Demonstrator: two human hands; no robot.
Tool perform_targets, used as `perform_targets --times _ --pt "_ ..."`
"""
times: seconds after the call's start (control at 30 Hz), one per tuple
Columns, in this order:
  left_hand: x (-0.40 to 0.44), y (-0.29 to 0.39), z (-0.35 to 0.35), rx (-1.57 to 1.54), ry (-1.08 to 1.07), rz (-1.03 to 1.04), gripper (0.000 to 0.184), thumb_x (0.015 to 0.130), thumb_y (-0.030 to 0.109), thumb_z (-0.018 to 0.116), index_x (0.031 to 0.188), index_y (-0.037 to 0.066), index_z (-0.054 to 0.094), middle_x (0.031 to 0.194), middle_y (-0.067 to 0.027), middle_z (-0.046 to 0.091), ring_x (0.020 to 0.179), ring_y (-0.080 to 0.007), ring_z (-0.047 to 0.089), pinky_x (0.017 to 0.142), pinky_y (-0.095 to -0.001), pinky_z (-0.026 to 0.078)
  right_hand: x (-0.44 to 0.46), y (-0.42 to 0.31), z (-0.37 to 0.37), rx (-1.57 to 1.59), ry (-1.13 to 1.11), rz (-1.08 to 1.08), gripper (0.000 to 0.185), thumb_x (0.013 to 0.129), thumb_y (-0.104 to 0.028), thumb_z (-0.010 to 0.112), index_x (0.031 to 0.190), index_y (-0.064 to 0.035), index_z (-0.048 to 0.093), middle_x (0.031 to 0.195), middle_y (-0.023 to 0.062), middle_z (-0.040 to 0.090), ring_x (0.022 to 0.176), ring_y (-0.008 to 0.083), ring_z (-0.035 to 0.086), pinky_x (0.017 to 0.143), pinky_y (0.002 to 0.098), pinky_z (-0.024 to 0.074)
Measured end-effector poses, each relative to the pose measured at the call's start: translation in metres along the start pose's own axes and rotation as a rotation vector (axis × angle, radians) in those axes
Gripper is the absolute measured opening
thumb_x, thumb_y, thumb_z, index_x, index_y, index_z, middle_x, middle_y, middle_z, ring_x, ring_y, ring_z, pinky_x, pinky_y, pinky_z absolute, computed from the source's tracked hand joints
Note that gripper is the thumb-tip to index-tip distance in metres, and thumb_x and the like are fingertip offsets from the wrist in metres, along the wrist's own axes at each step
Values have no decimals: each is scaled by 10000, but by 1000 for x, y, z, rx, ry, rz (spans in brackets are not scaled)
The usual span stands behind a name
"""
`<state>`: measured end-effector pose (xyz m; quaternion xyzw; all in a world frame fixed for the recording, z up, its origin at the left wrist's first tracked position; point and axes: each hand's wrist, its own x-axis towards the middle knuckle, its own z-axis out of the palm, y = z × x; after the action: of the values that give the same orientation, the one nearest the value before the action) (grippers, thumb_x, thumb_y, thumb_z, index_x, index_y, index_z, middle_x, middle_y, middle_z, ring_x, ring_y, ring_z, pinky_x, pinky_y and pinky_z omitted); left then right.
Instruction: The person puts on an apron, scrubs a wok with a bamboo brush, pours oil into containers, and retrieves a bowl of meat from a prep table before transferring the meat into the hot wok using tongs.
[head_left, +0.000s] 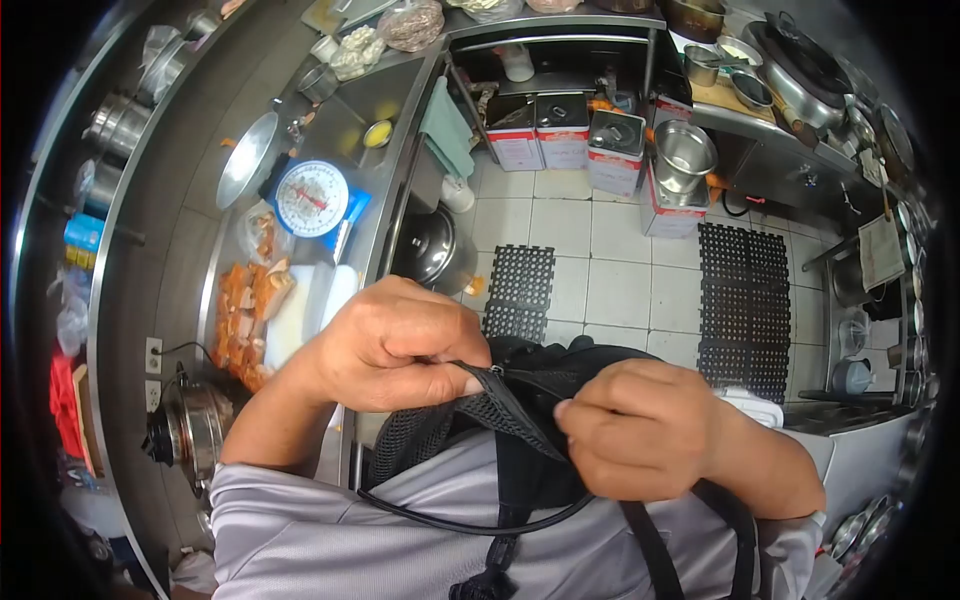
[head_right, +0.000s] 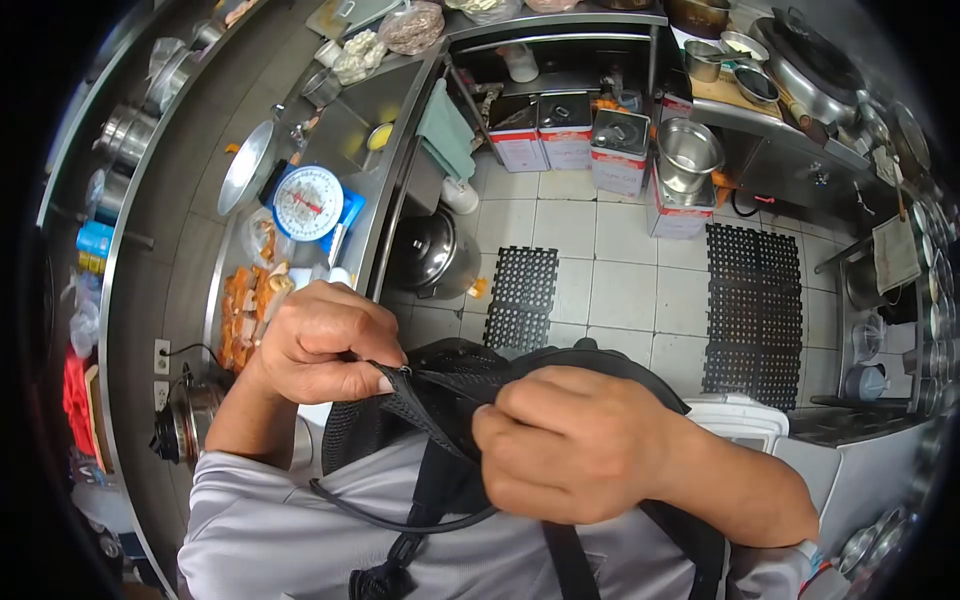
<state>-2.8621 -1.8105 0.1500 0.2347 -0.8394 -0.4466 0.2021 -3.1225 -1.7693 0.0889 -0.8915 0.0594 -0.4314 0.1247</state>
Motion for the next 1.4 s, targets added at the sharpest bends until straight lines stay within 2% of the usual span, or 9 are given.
perform_targets --times 0.53,0.63,0.73,0.87,0.93,1.07,1.13,1.27,1.4 --pt "147 -52 -49 31 -133 298 130 760 14 723 811 -73 642 618 -147 569 465 -256 549 398 -328 390 -11 79 -53 -316 51 268 82 679 -53 669 696 -22 595 864 157 662 699 202 656 554 271 560" --pt "181 -65 -35 -29 -294 238 126 746 4 721 811 -66 639 613 -137 564 467 -256 551 400 -329 388 -40 79 -88 -149 -79 423 64 721 -43 660 771 -10 638 854 150 665 704 212 664 554 274 557" --pt "216 -61 -19 -34 -238 239 137 730 14 738 802 -48 639 620 -127 576 480 -262 564 408 -326 396 -56 103 -139 171 129 579 242 788 -28 655 1028 -2 671 849 125 681 698 242 674 596 298 556" --pt "272 -42 -7 55 -222 253 121 737 14 728 799 -20 631 652 -114 587 528 -262 577 452 -332 413 -60 155 -169 27 229 550 187 811 -89 664 983 -15 658 933 119 659 803 283 651 685 361 515" --pt "298 -34 -3 81 -235 229 105 747 3 707 808 -5 622 681 -109 591 574 -271 586 491 -339 425 -69 168 -193 334 -109 579 144 831 -101 656 929 3 633 920 93 626 824 312 618 697 381 490" --pt "346 -26 7 122 -290 165 99 749 8 705 804 -1 623 689 -111 601 580 -278 594 498 -340 432 -94 176 -236 365 -43 594 94 813 -83 630 873 -11 622 813 65 563 762 302 575 653 380 461" --pt "367 -28 13 157 -282 182 99 745 6 702 800 -4 619 692 -102 605 576 -274 598 500 -340 434 -108 173 -259 -65 -58 395 102 744 -112 622 815 -39 612 751 38 497 723 242 524 622 343 424" --pt "396 -39 8 211 -259 81 95 744 -2 700 800 -3 623 665 -75 592 543 -211 571 485 -308 403 -126 156 -316 -330 -199 387 189 642 -187 616 783 -62 602 708 -1 436 682 171 466 585 290 363" --pt "430 -51 12 163 -273 53 91 757 -2 707 790 13 623 633 -52 569 524 -181 536 477 -299 373 -156 165 -343 -429 -153 433 185 660 -183 626 798 -61 614 694 -3 438 661 171 460 569 294 359"
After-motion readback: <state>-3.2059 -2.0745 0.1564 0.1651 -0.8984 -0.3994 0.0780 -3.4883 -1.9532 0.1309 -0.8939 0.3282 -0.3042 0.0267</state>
